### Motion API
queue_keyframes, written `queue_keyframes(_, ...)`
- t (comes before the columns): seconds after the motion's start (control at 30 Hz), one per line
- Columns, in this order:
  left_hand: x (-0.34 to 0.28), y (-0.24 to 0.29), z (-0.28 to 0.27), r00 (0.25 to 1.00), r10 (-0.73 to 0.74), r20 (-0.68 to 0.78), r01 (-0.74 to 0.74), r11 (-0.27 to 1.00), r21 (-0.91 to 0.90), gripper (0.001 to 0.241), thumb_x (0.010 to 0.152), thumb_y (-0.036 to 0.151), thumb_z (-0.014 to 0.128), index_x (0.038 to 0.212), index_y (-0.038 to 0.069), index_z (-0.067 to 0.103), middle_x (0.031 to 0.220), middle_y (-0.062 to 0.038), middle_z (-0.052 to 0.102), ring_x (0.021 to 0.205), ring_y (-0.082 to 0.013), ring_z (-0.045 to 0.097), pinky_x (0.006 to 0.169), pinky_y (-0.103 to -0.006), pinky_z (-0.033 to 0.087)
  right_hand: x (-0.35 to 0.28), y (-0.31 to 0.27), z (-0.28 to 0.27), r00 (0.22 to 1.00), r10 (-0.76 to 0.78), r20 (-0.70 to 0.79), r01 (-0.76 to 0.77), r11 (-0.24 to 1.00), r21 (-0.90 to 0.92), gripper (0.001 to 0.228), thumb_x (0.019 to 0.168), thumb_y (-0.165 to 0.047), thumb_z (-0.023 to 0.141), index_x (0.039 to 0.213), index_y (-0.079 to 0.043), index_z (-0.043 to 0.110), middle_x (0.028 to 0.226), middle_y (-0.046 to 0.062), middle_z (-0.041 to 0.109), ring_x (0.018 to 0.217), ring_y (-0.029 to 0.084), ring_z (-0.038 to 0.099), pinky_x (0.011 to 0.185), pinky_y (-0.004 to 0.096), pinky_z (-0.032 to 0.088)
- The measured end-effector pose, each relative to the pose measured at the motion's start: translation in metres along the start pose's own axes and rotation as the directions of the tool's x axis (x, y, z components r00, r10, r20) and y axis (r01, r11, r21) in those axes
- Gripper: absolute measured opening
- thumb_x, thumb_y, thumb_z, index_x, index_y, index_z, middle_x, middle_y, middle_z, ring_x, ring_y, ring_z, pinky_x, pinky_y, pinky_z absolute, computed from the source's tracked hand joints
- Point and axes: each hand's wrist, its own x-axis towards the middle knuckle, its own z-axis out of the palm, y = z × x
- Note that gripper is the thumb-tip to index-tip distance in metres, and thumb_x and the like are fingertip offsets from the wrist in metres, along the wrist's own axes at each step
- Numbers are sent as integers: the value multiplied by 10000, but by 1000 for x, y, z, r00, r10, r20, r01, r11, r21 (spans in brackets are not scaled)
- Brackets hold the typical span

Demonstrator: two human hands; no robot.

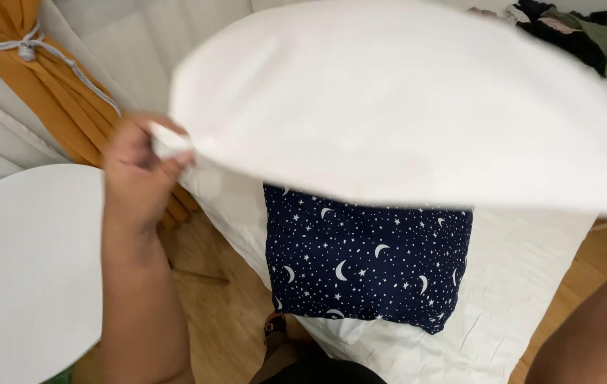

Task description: The person folds a white pillowcase and places it on a small white table. They then fold a white pillowcase with a green pattern and place it on the table. Finally, they pick up a dark blue pillow with a star and moon pattern and place it on the table.

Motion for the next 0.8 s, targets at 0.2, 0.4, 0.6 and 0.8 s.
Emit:
queue_keyframes(0.2, -101, -111, -19, 455, -814, 361, 707, 577, 409, 272, 822, 112, 791, 1091, 96, 754, 963, 29, 776, 852, -96, 681, 792, -276, 570, -71, 138, 25, 912, 409, -30, -389, 841, -375, 407, 810, -112, 635, 1199, -41, 733, 935, 157, 769, 853, 266, 678, 783, 433, 563)
queue_keyframes(0.4, -213, -170, -5, -264, -785, 560, 668, 270, 693, 304, 842, 235, 854, 1068, 39, 801, 961, -27, 748, 844, -128, 638, 763, -289, 520, -96, 163, 93, 435, 886, 158, -491, 381, -783, 547, 867, -452, 726, 1295, -111, 718, 891, 179, 768, 650, 215, 580, 597, 348, 510)
queue_keyframes(0.6, -228, -228, 9, -242, -917, 318, 395, 206, 895, 354, 849, 271, 748, 1192, 185, 769, 1172, -62, 719, 1004, -207, 618, 883, -348, 504, -44, 168, 137, 566, 824, -25, -540, 348, -767, 616, 894, -569, 602, 1284, -108, 722, 1035, 92, 779, 651, 211, 598, 616, 358, 586)
queue_keyframes(0.8, -158, -296, 45, 451, -889, -79, 696, 295, 655, 682, 885, 332, 687, 1475, 51, 495, 1434, -210, 580, 1280, -328, 590, 1078, -387, 470, 35, 229, 182, 794, 548, -263, -597, 620, -510, 609, 929, -516, 695, 1280, -20, 655, 1087, 162, 703, 814, 228, 613, 686, 358, 499)
